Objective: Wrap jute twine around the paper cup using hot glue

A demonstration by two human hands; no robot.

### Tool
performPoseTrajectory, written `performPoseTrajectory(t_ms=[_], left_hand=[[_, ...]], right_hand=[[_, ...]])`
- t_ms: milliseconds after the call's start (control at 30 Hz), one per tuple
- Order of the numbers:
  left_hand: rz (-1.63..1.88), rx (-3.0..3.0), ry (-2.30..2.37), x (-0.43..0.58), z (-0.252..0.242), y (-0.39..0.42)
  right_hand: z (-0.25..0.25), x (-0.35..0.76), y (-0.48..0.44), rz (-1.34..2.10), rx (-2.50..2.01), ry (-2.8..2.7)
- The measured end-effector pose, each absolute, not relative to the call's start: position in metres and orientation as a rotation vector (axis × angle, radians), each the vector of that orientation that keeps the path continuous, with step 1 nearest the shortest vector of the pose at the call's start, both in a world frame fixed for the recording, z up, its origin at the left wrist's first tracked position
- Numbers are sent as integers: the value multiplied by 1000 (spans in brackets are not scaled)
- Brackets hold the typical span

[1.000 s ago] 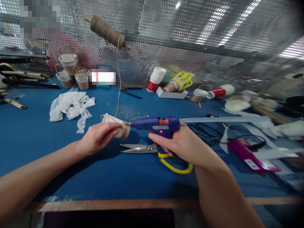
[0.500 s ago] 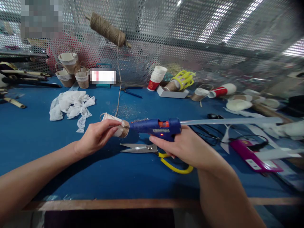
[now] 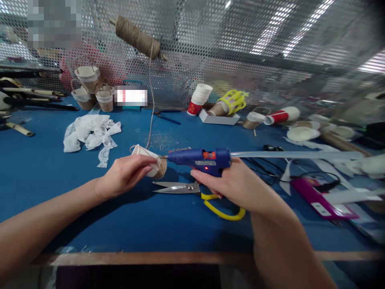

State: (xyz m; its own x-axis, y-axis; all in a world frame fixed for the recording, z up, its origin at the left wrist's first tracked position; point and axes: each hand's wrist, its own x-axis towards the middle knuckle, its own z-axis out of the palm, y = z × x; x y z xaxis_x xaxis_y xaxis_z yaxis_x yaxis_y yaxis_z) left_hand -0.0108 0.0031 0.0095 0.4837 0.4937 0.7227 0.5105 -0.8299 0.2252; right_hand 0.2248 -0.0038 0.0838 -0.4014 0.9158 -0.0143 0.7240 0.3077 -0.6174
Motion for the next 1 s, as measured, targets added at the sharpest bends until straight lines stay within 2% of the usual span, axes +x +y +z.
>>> performPoseTrajectory(t_ms=[1000], left_hand=[[-1353, -2730, -1074, -10, 6, 5]], right_hand=[[84, 225, -6, 739, -1471, -2307]])
